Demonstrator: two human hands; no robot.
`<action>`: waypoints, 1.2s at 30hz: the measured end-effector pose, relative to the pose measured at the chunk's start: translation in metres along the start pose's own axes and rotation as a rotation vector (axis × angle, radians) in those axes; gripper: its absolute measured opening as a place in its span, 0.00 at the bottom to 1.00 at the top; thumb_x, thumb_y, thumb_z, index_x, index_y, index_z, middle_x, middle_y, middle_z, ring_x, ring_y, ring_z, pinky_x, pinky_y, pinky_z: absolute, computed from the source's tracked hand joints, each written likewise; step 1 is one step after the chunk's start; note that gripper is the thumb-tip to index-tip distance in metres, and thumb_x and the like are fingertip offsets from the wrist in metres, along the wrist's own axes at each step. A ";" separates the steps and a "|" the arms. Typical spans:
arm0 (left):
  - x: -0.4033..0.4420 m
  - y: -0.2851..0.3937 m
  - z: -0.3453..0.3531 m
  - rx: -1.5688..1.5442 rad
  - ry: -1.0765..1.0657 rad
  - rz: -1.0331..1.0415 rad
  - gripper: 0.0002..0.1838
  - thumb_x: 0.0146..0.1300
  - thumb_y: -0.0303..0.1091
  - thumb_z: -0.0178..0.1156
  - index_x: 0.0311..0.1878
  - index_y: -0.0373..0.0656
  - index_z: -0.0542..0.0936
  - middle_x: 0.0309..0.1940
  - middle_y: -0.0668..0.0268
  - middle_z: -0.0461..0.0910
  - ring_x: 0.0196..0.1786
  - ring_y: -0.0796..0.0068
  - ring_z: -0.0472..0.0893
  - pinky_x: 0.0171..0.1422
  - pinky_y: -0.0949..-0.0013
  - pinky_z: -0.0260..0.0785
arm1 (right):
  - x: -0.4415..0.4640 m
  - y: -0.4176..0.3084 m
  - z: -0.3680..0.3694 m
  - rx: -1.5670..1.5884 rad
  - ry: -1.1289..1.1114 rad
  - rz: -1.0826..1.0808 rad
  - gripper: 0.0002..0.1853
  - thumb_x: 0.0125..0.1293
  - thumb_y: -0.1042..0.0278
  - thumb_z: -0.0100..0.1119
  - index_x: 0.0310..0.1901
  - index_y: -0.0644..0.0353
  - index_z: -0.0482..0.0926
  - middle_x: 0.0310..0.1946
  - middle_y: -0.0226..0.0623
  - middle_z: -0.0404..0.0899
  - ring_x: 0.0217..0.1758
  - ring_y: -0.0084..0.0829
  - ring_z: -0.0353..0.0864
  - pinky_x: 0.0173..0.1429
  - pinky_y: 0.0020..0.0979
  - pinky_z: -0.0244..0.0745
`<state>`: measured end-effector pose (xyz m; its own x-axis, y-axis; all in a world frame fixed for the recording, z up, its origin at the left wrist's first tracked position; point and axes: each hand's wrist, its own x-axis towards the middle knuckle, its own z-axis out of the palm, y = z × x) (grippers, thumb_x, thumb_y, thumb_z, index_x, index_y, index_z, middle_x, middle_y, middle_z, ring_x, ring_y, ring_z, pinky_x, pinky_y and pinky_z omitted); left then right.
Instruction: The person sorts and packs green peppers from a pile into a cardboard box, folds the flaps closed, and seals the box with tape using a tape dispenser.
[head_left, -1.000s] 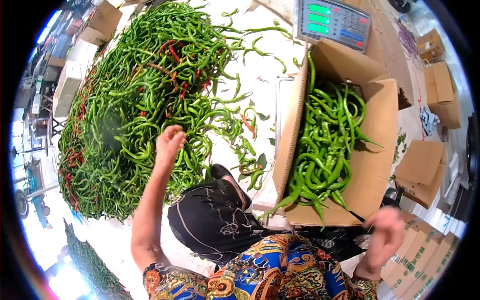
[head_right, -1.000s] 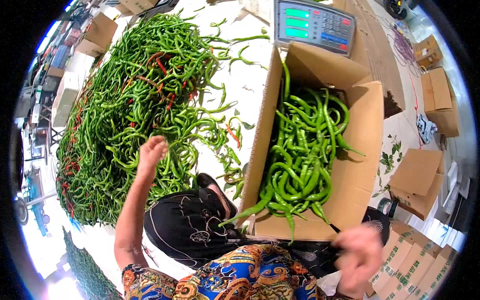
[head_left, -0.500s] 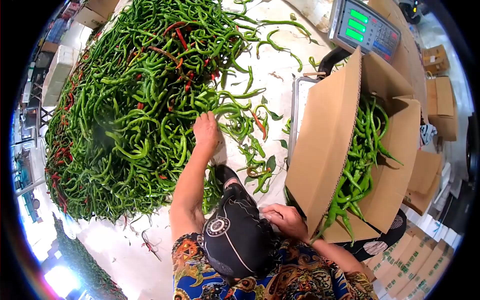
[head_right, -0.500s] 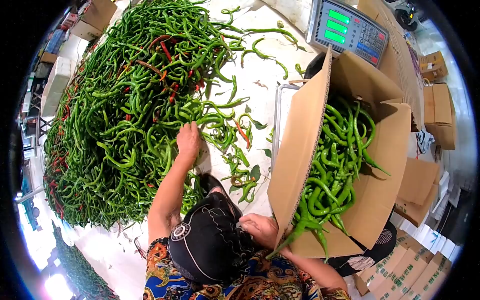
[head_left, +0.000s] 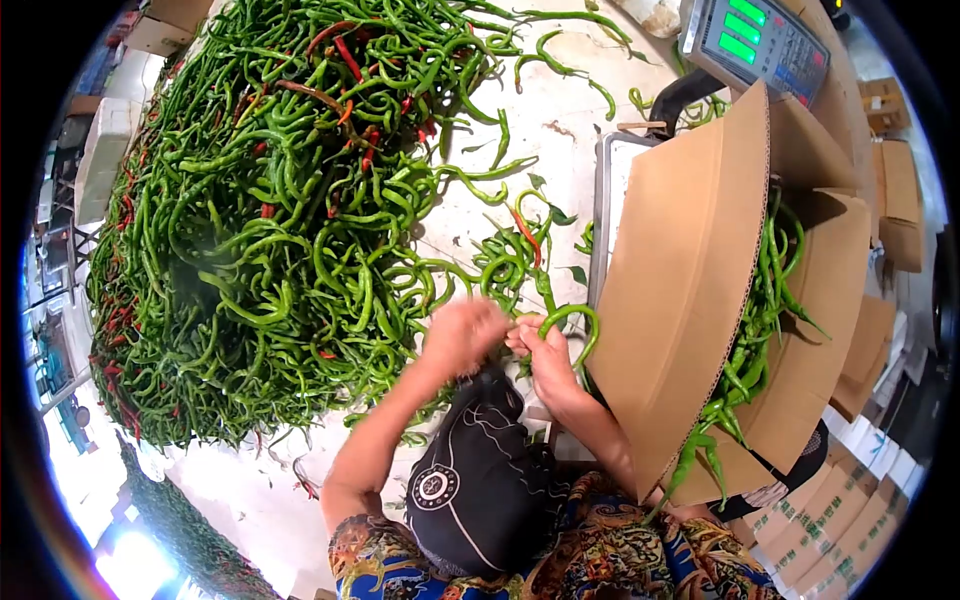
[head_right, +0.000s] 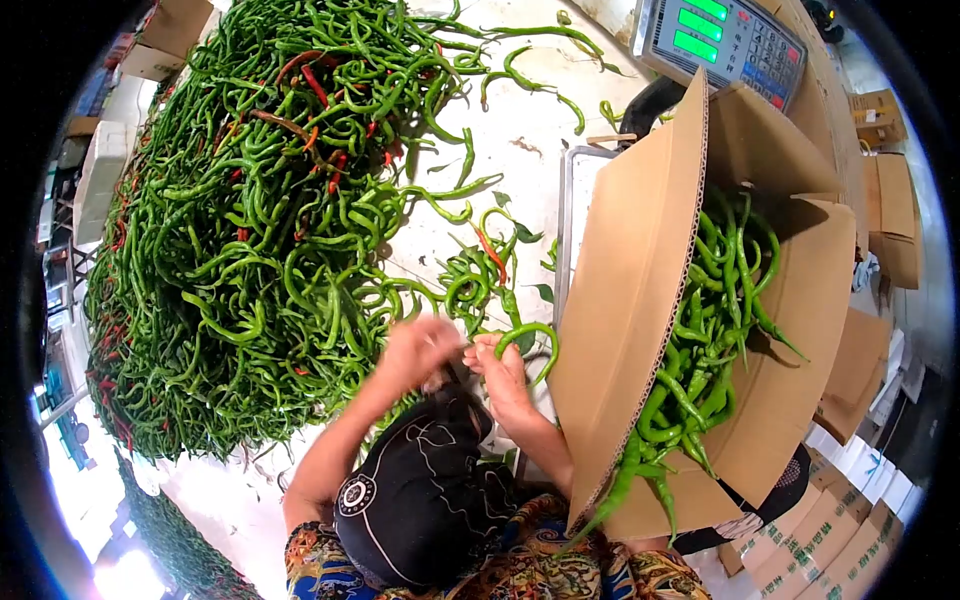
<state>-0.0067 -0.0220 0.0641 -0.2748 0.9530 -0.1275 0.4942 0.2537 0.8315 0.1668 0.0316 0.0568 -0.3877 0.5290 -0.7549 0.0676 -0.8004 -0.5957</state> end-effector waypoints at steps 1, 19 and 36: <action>0.017 -0.021 -0.011 0.231 0.232 -0.046 0.17 0.56 0.38 0.67 0.48 0.43 0.78 0.33 0.53 0.80 0.32 0.49 0.80 0.36 0.53 0.74 | -0.002 -0.002 -0.003 -0.078 -0.004 -0.006 0.16 0.72 0.63 0.54 0.54 0.64 0.72 0.40 0.37 0.80 0.38 0.25 0.76 0.46 0.28 0.73; -0.034 -0.006 0.025 0.046 0.261 -0.219 0.25 0.54 0.23 0.66 0.58 0.37 0.76 0.33 0.57 0.81 0.39 0.54 0.78 0.47 0.58 0.71 | -0.001 -0.015 -0.008 -0.079 -0.159 0.161 0.21 0.74 0.63 0.52 0.64 0.62 0.72 0.48 0.31 0.80 0.44 0.22 0.74 0.49 0.26 0.70; -0.074 -0.033 0.031 0.162 0.394 -0.306 0.15 0.58 0.26 0.61 0.49 0.40 0.78 0.29 0.52 0.76 0.32 0.47 0.77 0.41 0.53 0.73 | -0.002 -0.001 -0.020 -0.245 -0.017 0.137 0.14 0.73 0.57 0.56 0.46 0.60 0.80 0.27 0.24 0.70 0.26 0.15 0.62 0.30 0.19 0.58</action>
<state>0.0232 -0.0959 0.0296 -0.7006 0.7046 -0.1128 0.4554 0.5633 0.6894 0.1862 0.0369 0.0536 -0.3747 0.4142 -0.8295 0.3400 -0.7709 -0.5385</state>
